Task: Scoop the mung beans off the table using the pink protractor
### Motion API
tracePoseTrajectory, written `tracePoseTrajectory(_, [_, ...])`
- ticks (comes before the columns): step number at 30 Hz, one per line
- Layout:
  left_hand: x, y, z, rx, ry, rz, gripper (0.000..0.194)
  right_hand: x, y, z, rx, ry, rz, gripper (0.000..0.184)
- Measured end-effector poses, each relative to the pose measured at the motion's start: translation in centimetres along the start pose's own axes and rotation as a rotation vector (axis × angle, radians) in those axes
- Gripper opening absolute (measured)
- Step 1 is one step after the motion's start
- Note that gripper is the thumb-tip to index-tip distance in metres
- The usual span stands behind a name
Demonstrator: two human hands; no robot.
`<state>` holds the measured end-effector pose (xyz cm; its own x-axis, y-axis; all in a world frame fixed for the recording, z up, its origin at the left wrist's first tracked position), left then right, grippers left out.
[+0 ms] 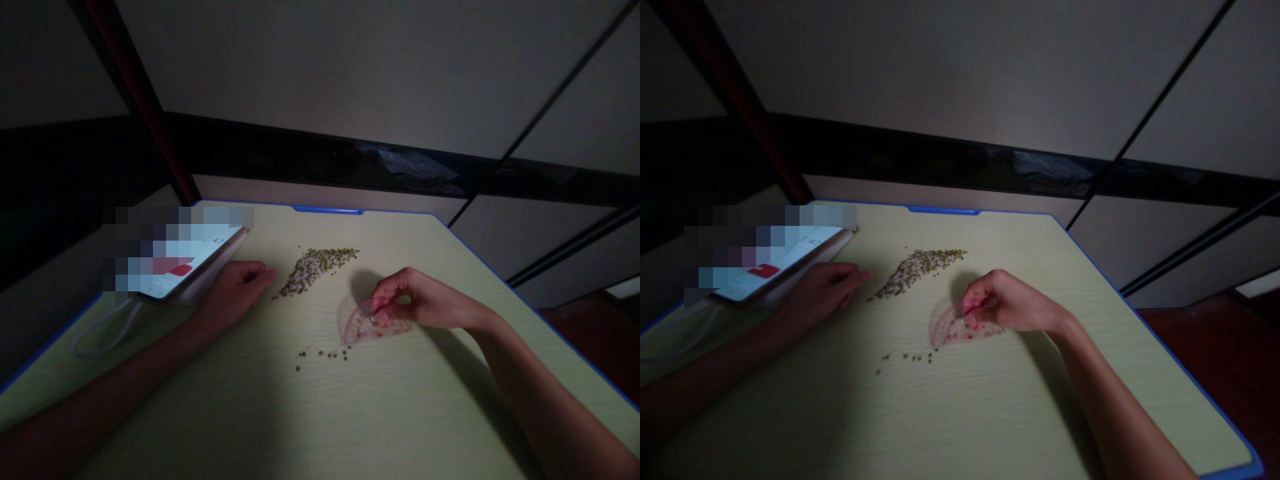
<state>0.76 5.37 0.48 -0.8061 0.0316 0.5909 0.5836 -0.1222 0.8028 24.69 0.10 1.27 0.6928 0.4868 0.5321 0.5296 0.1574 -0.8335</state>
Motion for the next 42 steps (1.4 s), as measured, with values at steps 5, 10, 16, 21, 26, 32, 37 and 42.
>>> tracePoseTrajectory(5, [0.1, 0.2, -0.1, -0.004, 0.001, 0.011, 0.033, -0.4, -0.6, 0.0, -0.002, -0.012, -0.001, 0.008])
tracePoseTrajectory(10, [0.2, 0.2, -0.1, -0.003, 0.003, 0.030, 0.033, -0.9, -0.9, 0.1, 0.018, -0.017, 0.016, 0.013])
tracePoseTrajectory(16, [0.1, 0.4, -0.1, 0.007, -0.010, 0.052, 0.034, -1.1, -1.0, 0.1, 0.021, -0.002, -0.003, 0.013])
tracePoseTrajectory(21, [0.0, 0.5, -0.3, 0.003, -0.025, 0.042, 0.034, -1.1, -1.3, 0.2, 0.029, 0.024, -0.042, 0.012])
tracePoseTrajectory(26, [0.0, 0.5, -0.4, 0.012, -0.046, 0.040, 0.034, -1.2, -1.4, 0.1, 0.020, 0.023, -0.039, 0.013])
tracePoseTrajectory(32, [0.0, 0.4, -0.3, 0.001, -0.044, 0.026, 0.034, -1.5, -1.4, 0.1, 0.006, -0.018, 0.000, 0.012])
tracePoseTrajectory(37, [0.0, 0.2, -0.2, -0.008, -0.024, 0.036, 0.034, -1.6, -1.5, 0.0, 0.006, -0.023, 0.022, 0.013])
tracePoseTrajectory(42, [0.0, 0.1, -0.1, -0.014, -0.021, 0.038, 0.034, -1.5, -1.5, 0.1, -0.001, 0.011, 0.016, 0.014])
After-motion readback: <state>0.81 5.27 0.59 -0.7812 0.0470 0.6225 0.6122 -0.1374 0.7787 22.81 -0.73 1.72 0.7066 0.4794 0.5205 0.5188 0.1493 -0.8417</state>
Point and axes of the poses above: each hand's wrist, its own z-axis towards the middle knuckle, its own x-axis out of the back of the hand, y = z × x, the point moved 5 cm from there along z, towards the middle knuckle, and after that the axes turned 3 degrees about y, right-handed, at the moved point
